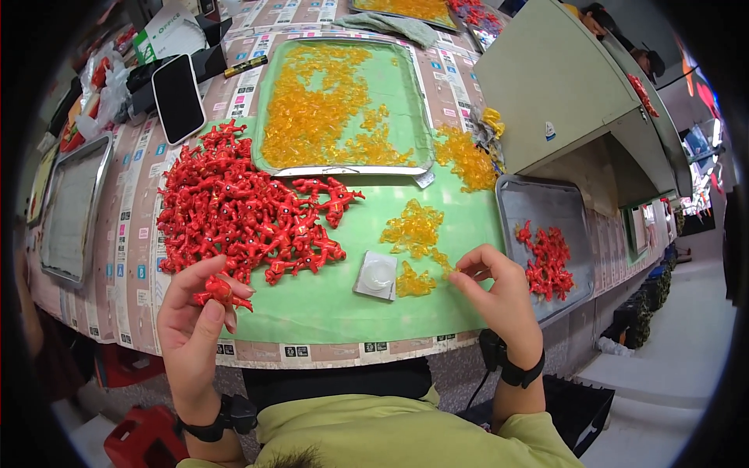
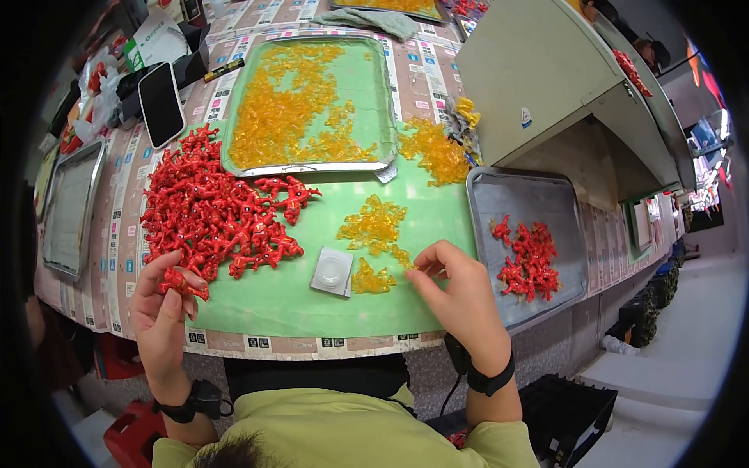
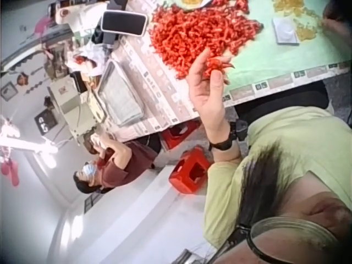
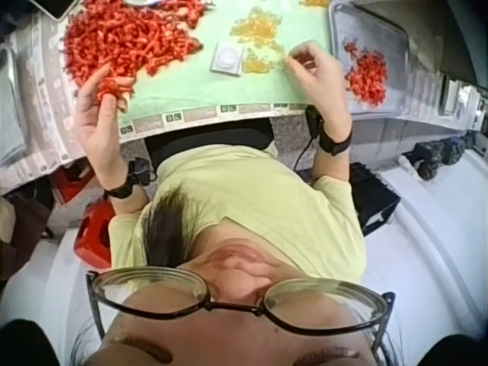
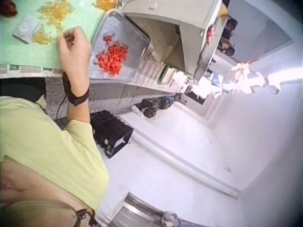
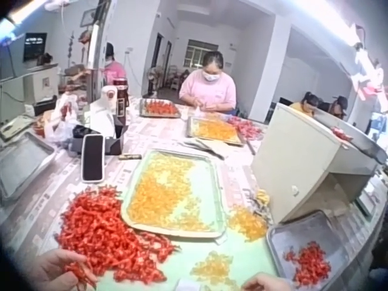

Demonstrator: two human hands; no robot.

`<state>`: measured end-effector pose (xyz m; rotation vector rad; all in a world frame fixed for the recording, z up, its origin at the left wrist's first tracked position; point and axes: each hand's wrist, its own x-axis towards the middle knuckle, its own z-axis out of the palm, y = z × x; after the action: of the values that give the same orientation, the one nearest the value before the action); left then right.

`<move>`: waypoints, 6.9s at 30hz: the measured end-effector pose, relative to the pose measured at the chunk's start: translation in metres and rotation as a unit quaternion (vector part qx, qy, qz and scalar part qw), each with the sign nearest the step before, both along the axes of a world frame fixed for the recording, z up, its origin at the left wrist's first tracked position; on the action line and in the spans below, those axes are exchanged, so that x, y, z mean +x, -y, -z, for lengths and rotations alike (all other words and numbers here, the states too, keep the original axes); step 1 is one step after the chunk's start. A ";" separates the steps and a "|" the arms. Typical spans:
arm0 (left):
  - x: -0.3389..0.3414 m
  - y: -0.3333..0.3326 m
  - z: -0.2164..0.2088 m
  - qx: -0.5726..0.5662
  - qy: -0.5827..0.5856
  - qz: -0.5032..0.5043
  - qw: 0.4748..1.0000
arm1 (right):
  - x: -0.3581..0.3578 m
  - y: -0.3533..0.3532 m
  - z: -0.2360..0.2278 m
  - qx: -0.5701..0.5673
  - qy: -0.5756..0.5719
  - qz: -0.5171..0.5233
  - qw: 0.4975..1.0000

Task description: Assembling small red plastic toy parts by inserting yellow components.

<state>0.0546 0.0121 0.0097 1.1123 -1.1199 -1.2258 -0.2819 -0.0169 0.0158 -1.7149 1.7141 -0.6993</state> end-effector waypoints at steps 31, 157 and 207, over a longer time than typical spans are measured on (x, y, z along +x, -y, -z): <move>-0.028 0.001 0.007 0.048 -0.155 0.041 0.986 | 0.018 -0.009 -0.030 0.072 0.352 -0.013 0.933; -0.056 -0.024 -0.021 -0.139 -0.113 0.117 0.977 | 0.100 -0.052 -0.029 0.059 0.506 -0.206 0.836; -0.091 -0.046 -0.038 -0.056 -0.066 0.286 0.954 | 0.067 -0.123 -0.026 -0.033 0.542 -0.129 0.830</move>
<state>-0.0365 0.0583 0.0481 0.6199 -1.4412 -1.6282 -0.2147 0.1058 0.0415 -1.1244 0.6451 -1.2715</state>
